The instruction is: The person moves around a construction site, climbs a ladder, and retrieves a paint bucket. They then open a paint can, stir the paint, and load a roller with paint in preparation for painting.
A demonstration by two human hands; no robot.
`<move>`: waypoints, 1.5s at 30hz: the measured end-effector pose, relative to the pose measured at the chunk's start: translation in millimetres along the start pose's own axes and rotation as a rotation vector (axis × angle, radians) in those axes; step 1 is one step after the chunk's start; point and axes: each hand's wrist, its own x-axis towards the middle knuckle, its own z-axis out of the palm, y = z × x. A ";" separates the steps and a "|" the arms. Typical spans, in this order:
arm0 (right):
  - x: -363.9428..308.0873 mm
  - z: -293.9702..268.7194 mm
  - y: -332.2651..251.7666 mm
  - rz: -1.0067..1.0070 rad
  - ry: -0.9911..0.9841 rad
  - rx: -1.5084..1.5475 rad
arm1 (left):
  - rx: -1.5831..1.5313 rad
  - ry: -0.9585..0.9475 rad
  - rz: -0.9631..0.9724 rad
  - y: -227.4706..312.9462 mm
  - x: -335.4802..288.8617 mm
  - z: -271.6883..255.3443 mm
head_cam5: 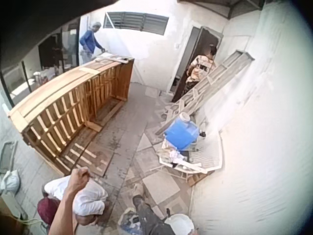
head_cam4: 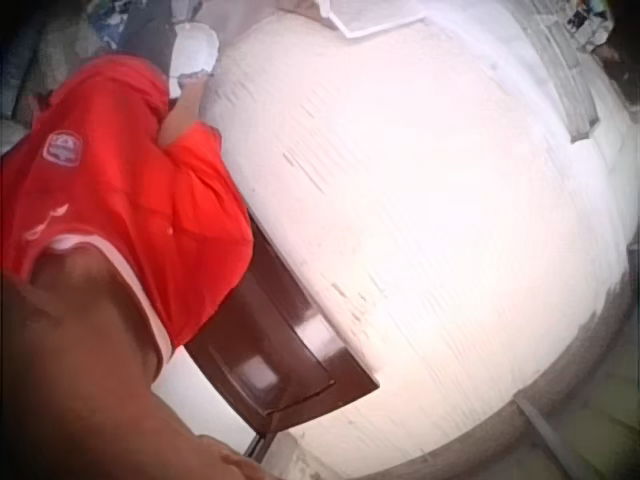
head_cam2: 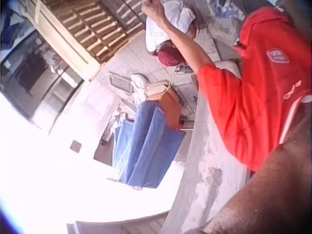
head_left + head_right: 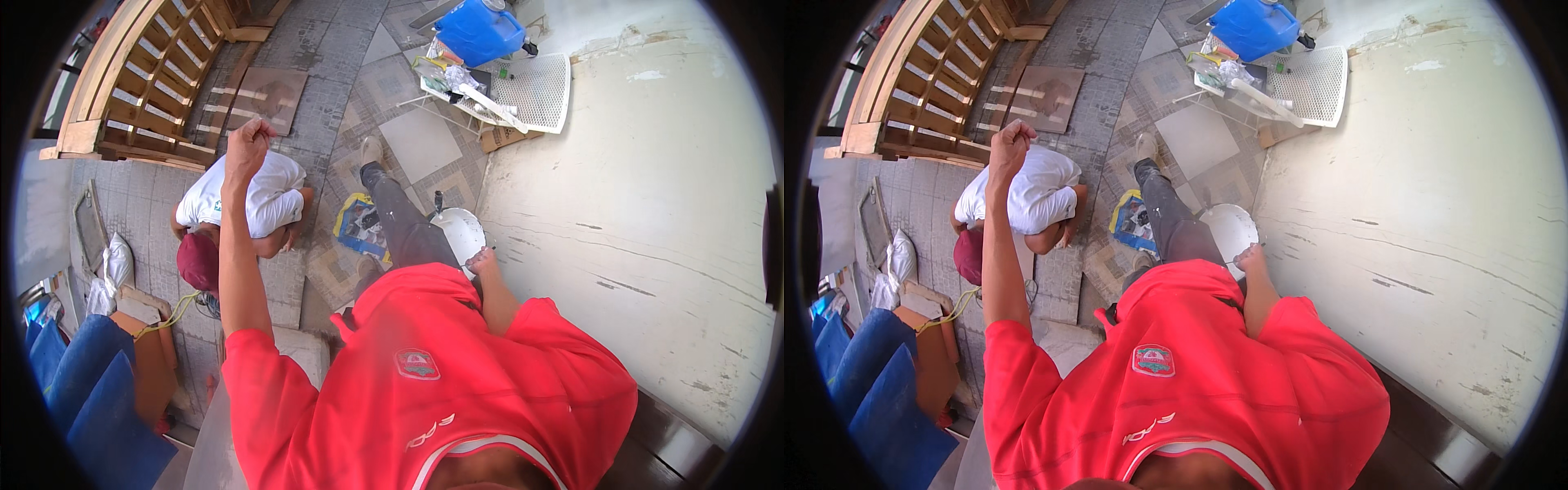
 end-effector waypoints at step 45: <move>70.0 807.4 -124.7 0.776 -0.265 3.874 | 0.169 -0.168 0.582 54.1 1191.6 -141.7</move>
